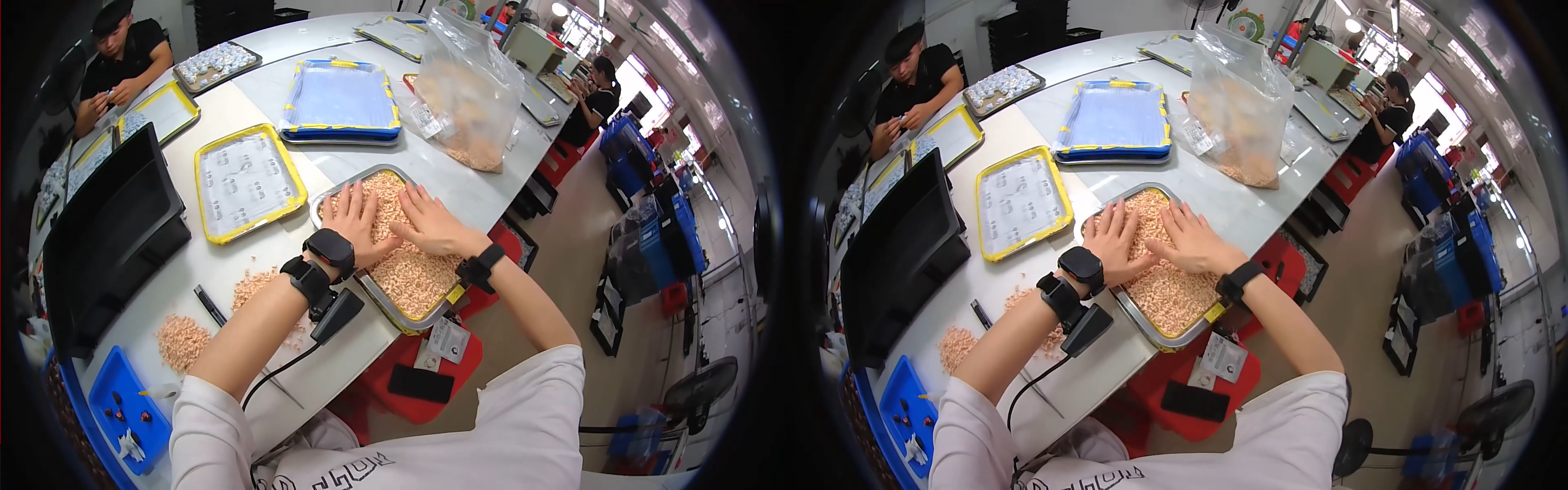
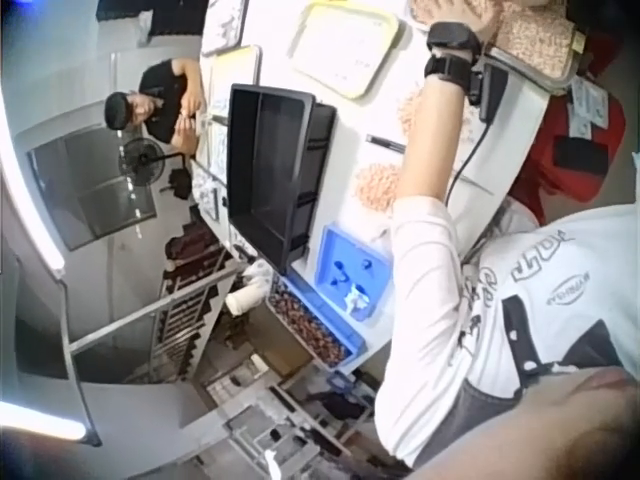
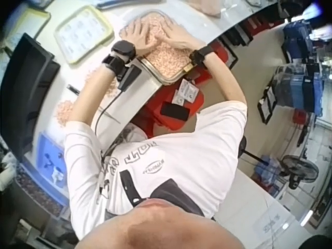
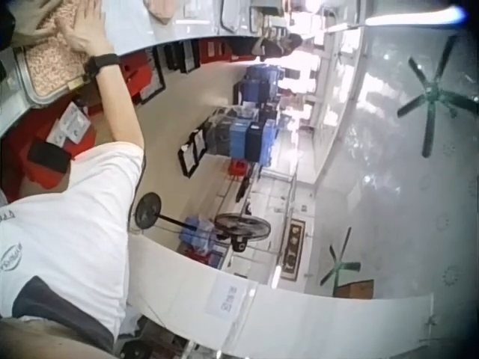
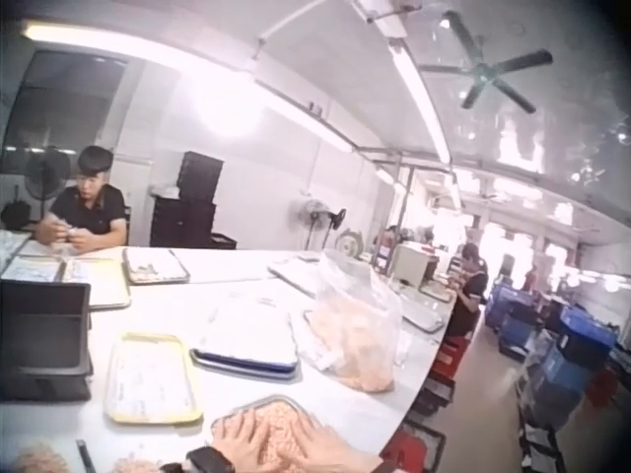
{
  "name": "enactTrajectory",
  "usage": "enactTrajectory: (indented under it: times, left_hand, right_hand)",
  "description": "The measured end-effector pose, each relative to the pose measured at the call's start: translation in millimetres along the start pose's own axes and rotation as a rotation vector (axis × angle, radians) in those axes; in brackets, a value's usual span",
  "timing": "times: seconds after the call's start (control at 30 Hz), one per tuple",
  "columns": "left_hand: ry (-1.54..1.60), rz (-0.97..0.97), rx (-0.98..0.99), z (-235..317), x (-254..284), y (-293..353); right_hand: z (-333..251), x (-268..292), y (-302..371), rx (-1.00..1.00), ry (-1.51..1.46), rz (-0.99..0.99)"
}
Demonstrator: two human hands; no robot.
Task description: Applying glue to small chocolate-shaped base objects and attaching red decorative components using tweezers.
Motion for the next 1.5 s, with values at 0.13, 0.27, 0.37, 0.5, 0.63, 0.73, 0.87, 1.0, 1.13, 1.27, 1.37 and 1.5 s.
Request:
enactTrajectory:
  times: [0.13, 0.27, 0.37, 0.5, 0.63, 0.73, 0.87, 1.0, 1.13, 1.27, 1.37, 1.5]
  left_hand:
    - [0.026, -0.015, -0.097, -4.4, -8.6, 5.1]
    - [0.031, 0.049, -0.076, -3.9, 1.7, 2.9]
    - [0.024, -0.071, -0.086, -2.5, -2.9, 4.6]
    - [0.049, -0.045, -0.127, -0.1, 1.0, 1.6]
    - [0.012, -0.085, -0.179, 11.8, -0.5, 8.8]
    - [0.017, 0.037, -0.218, 19.2, 1.3, 14.6]
    - [-0.025, -0.085, -0.287, 26.9, 1.7, 16.2]
    - [0.069, 0.079, -0.299, 28.8, 3.4, 19.4]
    - [0.044, 0.147, -0.320, 34.9, 5.6, 19.7]
    - [0.060, 0.112, -0.382, 49.7, 4.8, 29.1]
    - [0.085, 0.085, -0.406, 51.7, -0.6, 33.8]
    - [0.124, 0.187, -0.346, 57.8, -5.0, 34.2]
  right_hand:
    - [-9.5, -4.7, 13.3, 0.143, -0.042, -0.077]
    - [-22.2, 6.8, 47.0, 0.064, -0.127, -0.159]
    - [-19.2, -4.9, 68.5, 0.080, -0.022, -0.116]
    - [-21.2, -10.4, 88.6, 0.104, 0.035, -0.045]
    - [-30.7, -9.9, 101.1, 0.094, 0.070, -0.030]
    - [-27.6, -18.6, 111.0, 0.110, 0.081, -0.004]
    - [-31.8, -10.6, 117.5, 0.124, 0.014, 0.021]
    - [-18.0, -9.0, 125.4, 0.087, -0.133, 0.148]
    - [-8.3, -21.5, 127.6, 0.099, -0.124, 0.155]
    - [2.8, -26.3, 125.4, 0.107, -0.393, 0.426]
    - [-4.2, -32.5, 121.9, 0.109, -0.335, 0.494]
    - [3.4, -41.3, 135.7, -0.055, -0.595, 0.898]
Point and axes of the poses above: each hand's wrist, its own y-axis away from the middle knuckle, its own x-axis out of the back of the hand, z = x × y, the point moved 1 cm from there along -y, towards the middle knuckle, and after that the axes turned 10 degrees about -y, right-handed, at the moved point
